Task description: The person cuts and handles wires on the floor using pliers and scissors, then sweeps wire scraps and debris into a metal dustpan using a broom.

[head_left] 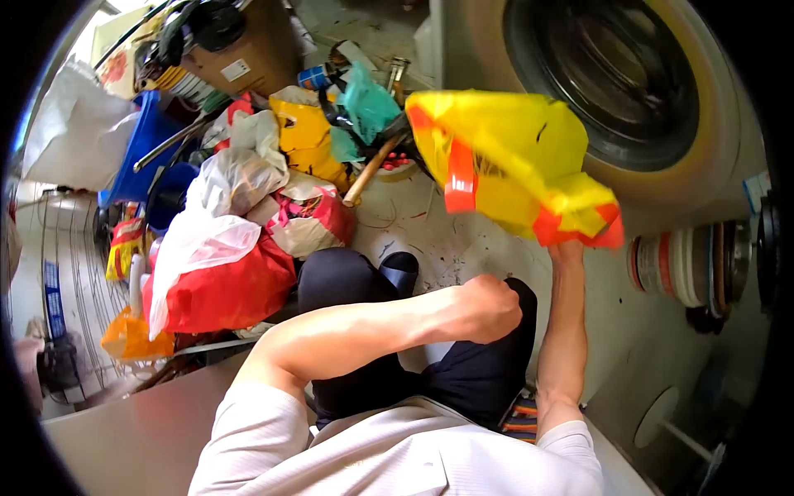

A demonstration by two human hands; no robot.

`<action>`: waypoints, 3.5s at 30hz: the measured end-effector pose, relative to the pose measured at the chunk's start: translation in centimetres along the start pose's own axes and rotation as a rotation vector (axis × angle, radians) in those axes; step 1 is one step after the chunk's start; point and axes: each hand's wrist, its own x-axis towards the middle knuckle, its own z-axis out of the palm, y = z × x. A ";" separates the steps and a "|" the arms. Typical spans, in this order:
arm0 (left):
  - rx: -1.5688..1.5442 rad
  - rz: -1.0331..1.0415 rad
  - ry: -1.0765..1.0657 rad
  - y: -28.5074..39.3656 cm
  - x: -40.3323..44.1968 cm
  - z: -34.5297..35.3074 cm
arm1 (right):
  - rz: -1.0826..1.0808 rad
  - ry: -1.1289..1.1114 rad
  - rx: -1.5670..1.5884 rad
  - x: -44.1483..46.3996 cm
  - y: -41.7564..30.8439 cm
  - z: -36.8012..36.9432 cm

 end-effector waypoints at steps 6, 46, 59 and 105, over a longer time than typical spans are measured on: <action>-0.371 0.050 -0.110 -1.2 -2.7 -8.7 | -0.151 -0.056 -0.004 2.1 2.1 16.5; -0.002 -0.087 -0.078 -2.4 6.4 -4.7 | 0.857 0.366 -1.989 -32.8 -8.5 -17.1; 0.037 -0.040 -0.165 -1.8 7.5 -3.6 | 0.084 0.648 -2.188 -33.5 -3.8 -16.0; -1.344 -1.420 0.256 17.8 -40.3 -5.6 | 0.816 0.345 -1.365 -61.0 -16.8 12.7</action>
